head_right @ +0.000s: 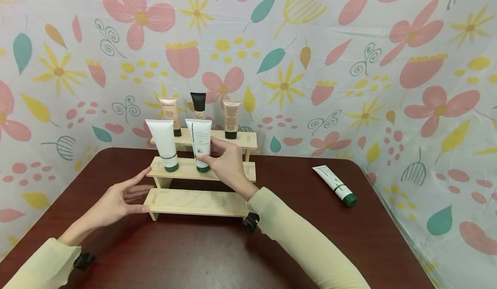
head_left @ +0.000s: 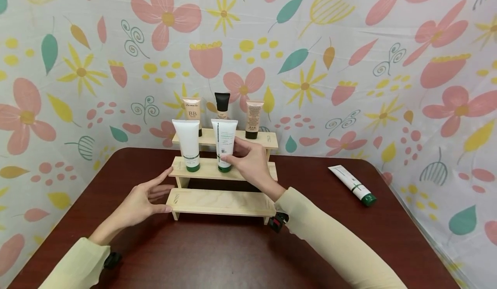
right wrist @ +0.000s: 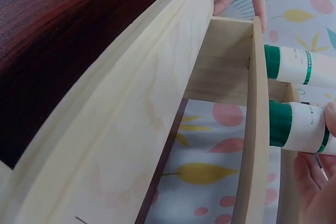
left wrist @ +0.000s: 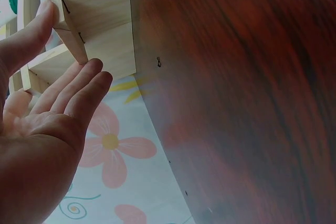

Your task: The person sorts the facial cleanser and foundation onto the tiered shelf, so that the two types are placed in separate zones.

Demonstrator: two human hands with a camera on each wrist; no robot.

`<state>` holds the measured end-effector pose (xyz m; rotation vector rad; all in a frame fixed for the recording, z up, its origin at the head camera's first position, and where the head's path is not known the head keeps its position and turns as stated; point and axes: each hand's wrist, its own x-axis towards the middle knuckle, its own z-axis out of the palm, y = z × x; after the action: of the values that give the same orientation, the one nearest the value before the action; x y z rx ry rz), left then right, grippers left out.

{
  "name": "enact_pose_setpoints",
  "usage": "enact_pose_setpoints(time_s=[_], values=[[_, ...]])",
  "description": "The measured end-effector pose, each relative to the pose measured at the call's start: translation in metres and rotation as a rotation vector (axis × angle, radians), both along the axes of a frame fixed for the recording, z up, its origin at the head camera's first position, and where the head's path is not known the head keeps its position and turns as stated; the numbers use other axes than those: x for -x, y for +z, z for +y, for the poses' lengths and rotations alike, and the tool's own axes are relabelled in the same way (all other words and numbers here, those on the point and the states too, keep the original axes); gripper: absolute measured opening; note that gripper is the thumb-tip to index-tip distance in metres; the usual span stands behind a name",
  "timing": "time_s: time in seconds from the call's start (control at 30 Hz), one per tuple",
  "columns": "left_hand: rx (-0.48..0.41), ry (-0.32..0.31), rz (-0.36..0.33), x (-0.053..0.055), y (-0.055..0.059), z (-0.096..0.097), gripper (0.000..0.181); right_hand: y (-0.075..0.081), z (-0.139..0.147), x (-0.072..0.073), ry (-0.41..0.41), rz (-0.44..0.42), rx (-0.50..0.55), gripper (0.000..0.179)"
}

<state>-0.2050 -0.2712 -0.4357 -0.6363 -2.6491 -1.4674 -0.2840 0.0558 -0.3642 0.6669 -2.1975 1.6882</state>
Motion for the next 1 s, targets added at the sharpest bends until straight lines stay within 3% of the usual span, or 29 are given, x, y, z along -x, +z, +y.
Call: enact_pose_setpoints(time_s=[0.33,1.0], values=[[0.000,0.006,-0.008,-0.0013,0.0003,0.0005,0.107,-0.0049,-0.0024,0.0026,0.009,0.009,0.018,0.058],[-0.025,-0.012,-0.006,-0.0006,-0.0009,-0.0002,0.107,-0.0043,0.0019,0.0021,0.009,0.013,-0.056,0.061]])
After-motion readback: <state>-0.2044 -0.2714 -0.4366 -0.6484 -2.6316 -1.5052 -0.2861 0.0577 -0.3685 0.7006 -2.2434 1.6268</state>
